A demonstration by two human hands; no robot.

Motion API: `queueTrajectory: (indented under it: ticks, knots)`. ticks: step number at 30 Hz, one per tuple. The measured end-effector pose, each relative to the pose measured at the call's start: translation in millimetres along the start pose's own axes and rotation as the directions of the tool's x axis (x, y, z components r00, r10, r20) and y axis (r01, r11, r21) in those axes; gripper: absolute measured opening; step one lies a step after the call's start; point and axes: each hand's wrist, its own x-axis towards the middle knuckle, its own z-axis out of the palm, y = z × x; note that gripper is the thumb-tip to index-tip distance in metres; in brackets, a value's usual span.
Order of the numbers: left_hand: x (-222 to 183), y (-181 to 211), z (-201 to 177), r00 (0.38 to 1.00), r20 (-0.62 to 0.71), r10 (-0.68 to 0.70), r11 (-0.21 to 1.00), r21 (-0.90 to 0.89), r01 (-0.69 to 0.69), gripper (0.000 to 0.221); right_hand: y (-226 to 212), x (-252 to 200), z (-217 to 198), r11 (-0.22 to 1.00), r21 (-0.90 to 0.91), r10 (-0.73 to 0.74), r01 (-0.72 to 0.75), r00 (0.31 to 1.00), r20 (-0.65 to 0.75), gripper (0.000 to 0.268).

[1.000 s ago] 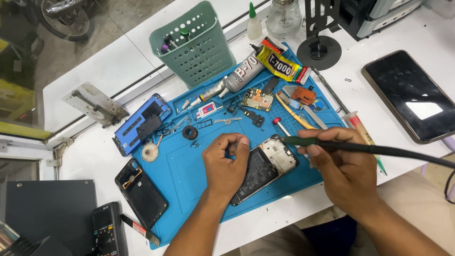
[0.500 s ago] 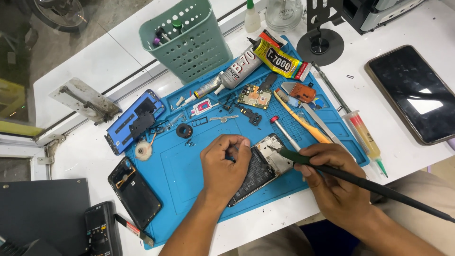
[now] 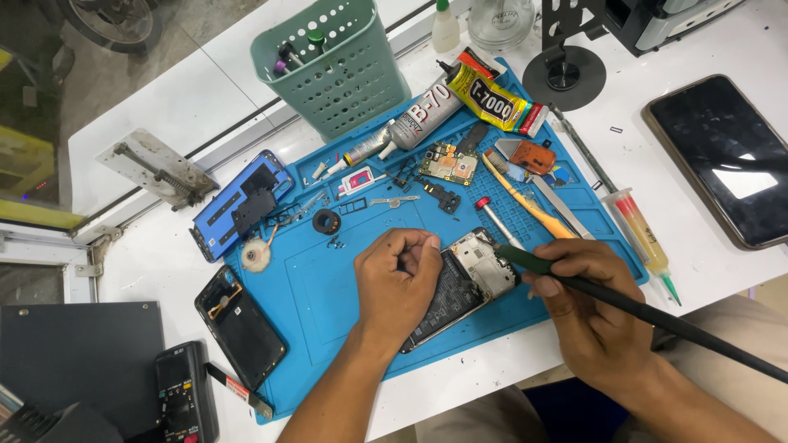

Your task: Using a soldering iron to repair or modify internal components on a mobile phone motherboard.

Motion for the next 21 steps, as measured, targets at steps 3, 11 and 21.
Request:
queueTrajectory:
  ticks: [3, 11, 21]
  knots:
    - [-0.4, 0.5, -0.3, 1.000, -0.001, 0.001, 1.000, 0.004, -0.001, 0.007, -1.5, -0.4, 0.3, 1.000, 0.014, -0.009, 0.009, 1.000, -0.003, 0.014]
    - [-0.3, 0.2, 0.0, 1.000, 0.000, 0.001, 1.000, 0.010, -0.001, 0.007, -3.0, 0.8, 2.4, 0.999, 0.018, -0.036, 0.035, 0.999, 0.017, 0.014]
    - [-0.3, 1.1, -0.3, 1.000, -0.004, 0.014, 1.000, 0.010, -0.014, 0.007, -1.7, 0.0, 3.1, 0.999, 0.042, -0.019, 0.019, 1.000, 0.006, 0.014]
